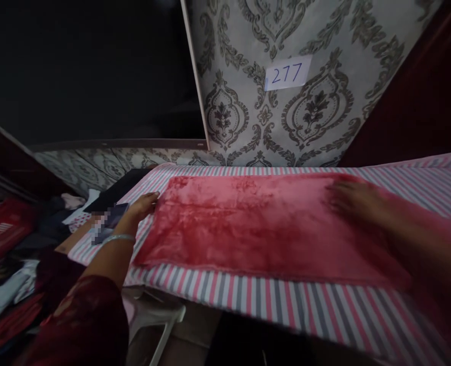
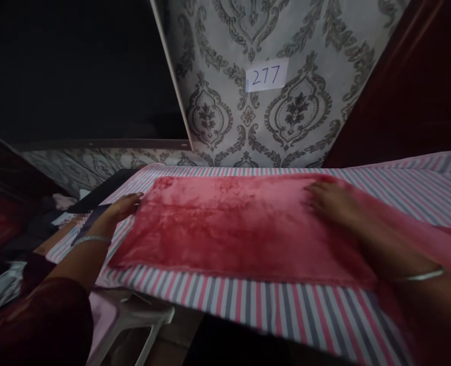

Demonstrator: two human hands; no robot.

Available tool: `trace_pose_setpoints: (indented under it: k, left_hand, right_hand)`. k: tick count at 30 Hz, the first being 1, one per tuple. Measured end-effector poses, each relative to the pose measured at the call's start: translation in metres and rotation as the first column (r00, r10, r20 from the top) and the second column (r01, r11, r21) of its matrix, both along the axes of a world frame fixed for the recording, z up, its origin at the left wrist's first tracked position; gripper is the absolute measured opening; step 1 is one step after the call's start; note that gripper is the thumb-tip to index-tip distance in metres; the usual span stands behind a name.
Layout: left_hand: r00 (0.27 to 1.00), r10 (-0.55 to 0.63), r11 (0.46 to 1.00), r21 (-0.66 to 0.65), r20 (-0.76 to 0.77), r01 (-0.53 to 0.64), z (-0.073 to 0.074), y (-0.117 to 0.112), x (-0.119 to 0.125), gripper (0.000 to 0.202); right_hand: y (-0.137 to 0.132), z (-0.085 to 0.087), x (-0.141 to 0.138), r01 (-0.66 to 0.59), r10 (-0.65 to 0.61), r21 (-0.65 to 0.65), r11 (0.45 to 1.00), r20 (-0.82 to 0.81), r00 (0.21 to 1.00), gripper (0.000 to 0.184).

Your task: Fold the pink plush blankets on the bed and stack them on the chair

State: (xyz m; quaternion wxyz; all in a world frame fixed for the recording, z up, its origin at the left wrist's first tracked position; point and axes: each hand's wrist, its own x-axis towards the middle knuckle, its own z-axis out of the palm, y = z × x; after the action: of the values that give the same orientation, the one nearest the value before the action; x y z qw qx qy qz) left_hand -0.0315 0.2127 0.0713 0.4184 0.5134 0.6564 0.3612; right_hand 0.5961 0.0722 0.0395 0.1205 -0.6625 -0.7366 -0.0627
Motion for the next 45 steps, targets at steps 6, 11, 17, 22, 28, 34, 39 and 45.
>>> trace_pose_setpoints:
  k: [6,11,17,22,28,34,39,45]
  left_hand:
    - [0.959,-0.018,0.995,-0.086,0.284,0.044,-0.009,-0.086,-0.007,0.021]
    - [0.894,0.146,0.989,-0.085,0.424,-0.122,-0.012,-0.139,-0.004,0.045]
    - [0.921,0.124,0.992,-0.019,0.37,-0.126,-0.014,-0.166,0.003,0.066]
    - [0.929,0.117,0.991,0.017,0.351,-0.132,-0.016,-0.163,0.004,0.066]
    - [0.913,0.15,0.98,0.064,0.38,-0.187,0.007,-0.148,0.001,0.059]
    - [0.903,0.171,0.98,0.024,0.394,-0.196,0.005,-0.151,-0.013,0.062]
    - [0.93,0.183,0.982,-0.096,0.318,-0.16,-0.017,-0.159,-0.018,0.066]
    - [0.974,0.148,0.988,-0.077,0.171,-0.137,-0.015,-0.139,-0.026,0.064]
  right_hand:
    - [-0.099,-0.033,-0.108,-0.326,0.331,0.053,0.944,-0.168,0.929,0.042]
    - [-0.125,-0.055,-0.137,-0.345,0.345,0.035,0.938,-0.194,0.918,0.05]
    - [-0.124,-0.058,-0.136,-0.327,0.328,0.041,0.944,-0.196,0.924,0.05]
    - [-0.128,-0.063,-0.142,-0.284,0.292,0.072,0.956,-0.149,0.945,0.05]
    - [-0.13,-0.047,-0.151,-0.182,0.195,0.116,0.977,-0.118,0.974,0.058]
    - [-0.135,-0.047,-0.148,-0.216,0.261,0.272,0.938,-0.138,0.955,0.063]
    - [-0.137,-0.079,-0.147,-0.251,0.293,0.285,0.925,-0.114,0.949,0.057]
    - [-0.134,-0.102,-0.143,-0.24,0.312,0.366,0.899,-0.15,0.938,0.057]
